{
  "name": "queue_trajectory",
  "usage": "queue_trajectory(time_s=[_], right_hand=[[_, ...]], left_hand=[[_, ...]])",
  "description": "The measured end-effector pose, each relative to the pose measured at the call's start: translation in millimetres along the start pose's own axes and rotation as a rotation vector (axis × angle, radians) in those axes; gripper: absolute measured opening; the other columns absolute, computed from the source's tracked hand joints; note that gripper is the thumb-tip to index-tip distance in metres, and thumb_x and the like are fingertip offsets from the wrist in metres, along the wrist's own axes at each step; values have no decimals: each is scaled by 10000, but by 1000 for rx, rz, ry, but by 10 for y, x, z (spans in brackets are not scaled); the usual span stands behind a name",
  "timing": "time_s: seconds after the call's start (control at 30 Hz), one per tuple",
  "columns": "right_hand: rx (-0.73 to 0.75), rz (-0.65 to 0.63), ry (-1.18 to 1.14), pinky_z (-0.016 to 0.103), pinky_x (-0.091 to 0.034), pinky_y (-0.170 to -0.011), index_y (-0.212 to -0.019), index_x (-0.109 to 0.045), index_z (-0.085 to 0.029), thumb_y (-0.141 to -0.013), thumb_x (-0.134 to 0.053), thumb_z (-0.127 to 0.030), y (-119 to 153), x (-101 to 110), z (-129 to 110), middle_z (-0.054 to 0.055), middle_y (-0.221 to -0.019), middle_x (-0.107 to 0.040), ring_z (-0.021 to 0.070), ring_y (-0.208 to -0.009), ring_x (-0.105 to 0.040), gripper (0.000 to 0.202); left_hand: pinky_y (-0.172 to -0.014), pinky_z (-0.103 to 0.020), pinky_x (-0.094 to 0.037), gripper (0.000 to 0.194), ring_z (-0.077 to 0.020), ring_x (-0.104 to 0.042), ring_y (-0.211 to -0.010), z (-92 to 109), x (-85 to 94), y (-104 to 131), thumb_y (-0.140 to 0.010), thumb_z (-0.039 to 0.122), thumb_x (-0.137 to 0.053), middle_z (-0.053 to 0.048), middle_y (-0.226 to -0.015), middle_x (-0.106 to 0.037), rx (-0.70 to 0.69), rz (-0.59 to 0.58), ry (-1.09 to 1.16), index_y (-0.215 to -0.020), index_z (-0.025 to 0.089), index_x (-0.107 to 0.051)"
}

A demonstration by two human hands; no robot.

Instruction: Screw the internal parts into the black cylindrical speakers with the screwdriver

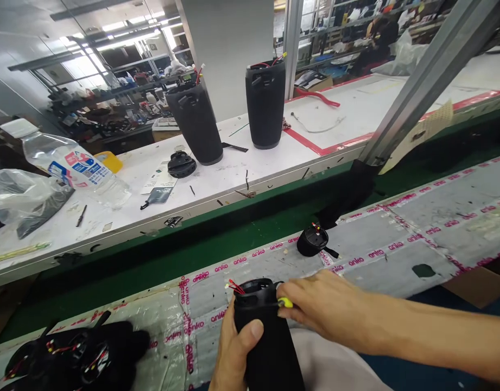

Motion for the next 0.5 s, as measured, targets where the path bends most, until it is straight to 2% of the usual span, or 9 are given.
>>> queue_trajectory(time_s=[0.07,0.13,0.23,0.4,0.5], right_hand=[[-113,11,-109,378,-271,-512,-1025,-611,-254,-1055,-680,-292,-2,-4,90,-61,-806,-754,211,-621,-724,84],[-152,17,-86,383,-244,-514,-1000,-600,-251,-1063,-670,-296,18,-11,135,-55,-782,-749,228,-615,-735,104],[-120,21,-16,386,-206,-511,-946,-584,-253,-1041,-700,-295,56,-20,136,-47,-740,-721,237,-562,-706,156],[-91,0,-28,383,-232,-526,-993,-599,-249,-1025,-719,-272,87,-22,109,-32,-812,-746,235,-616,-725,125],[-96,-25,-43,383,-251,-534,-1031,-622,-245,-1039,-692,-277,93,-32,104,-17,-848,-756,242,-641,-734,78]], left_hand=[[-1087,-504,-537,725,-430,-678,-1317,-33,-4,5,-773,546,-823,-160,-1345,-778,11,-16,73,-1387,191,-674],[-1038,-492,-567,785,-418,-703,-1283,-53,23,11,-771,516,-845,-158,-1367,-773,29,10,98,-1463,214,-627],[-1013,-486,-598,839,-402,-734,-1242,-46,54,16,-757,467,-886,-140,-1354,-784,35,50,153,-1513,255,-590],[-1055,-455,-594,693,-383,-701,-1314,-19,5,9,-764,440,-894,-125,-1321,-801,-22,36,179,-1395,236,-696],[-1092,-469,-576,691,-383,-694,-1328,-51,8,8,-766,455,-895,-120,-1333,-800,-12,60,161,-1395,245,-701]])
Point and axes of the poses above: each hand's wrist, its own y-axis away from the middle knuckle, its own x-axis out of the back of the hand, z = x × y, the point moved 6 cm from there along -y, towards the middle knuckle
